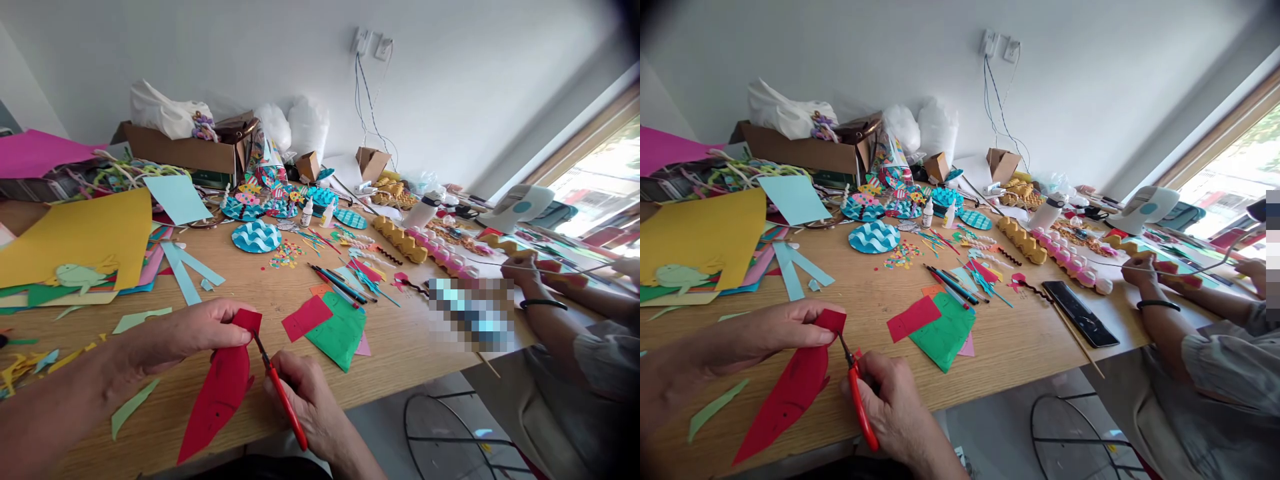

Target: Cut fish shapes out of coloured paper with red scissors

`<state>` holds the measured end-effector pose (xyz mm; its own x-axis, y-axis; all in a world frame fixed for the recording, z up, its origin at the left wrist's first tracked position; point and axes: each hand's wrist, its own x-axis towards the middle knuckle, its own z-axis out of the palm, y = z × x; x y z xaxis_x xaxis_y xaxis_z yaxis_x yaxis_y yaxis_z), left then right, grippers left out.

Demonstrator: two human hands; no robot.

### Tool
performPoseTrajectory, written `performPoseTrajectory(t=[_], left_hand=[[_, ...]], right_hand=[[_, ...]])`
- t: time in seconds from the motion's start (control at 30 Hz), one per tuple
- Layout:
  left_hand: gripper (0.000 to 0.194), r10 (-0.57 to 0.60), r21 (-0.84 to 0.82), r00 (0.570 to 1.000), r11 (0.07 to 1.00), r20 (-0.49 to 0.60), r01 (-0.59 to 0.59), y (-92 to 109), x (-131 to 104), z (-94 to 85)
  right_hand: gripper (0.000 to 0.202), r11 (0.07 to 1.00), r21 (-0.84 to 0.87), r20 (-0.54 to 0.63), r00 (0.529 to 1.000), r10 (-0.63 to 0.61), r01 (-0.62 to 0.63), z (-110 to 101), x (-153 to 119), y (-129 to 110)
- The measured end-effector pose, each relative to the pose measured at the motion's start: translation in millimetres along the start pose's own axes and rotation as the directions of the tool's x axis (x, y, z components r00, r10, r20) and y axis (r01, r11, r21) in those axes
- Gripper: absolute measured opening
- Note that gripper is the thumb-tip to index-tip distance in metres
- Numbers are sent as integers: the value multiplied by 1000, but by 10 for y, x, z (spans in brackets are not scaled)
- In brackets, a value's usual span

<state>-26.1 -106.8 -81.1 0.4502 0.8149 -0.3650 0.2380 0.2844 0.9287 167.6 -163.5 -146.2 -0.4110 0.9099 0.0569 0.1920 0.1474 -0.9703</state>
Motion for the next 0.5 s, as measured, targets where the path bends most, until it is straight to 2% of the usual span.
performPoseTrajectory(t=[0.2,0.5], left_hand=[[14,-68,69,995,996,68,63,54,17,-52],[15,-108,148,981,985,158,84,140,-4,-123]], right_hand=[[41,999,-43,15,1000,-3,4,-19,-14,-8],[37,989,-142,73,997,-22,32,-58,8,-59]])
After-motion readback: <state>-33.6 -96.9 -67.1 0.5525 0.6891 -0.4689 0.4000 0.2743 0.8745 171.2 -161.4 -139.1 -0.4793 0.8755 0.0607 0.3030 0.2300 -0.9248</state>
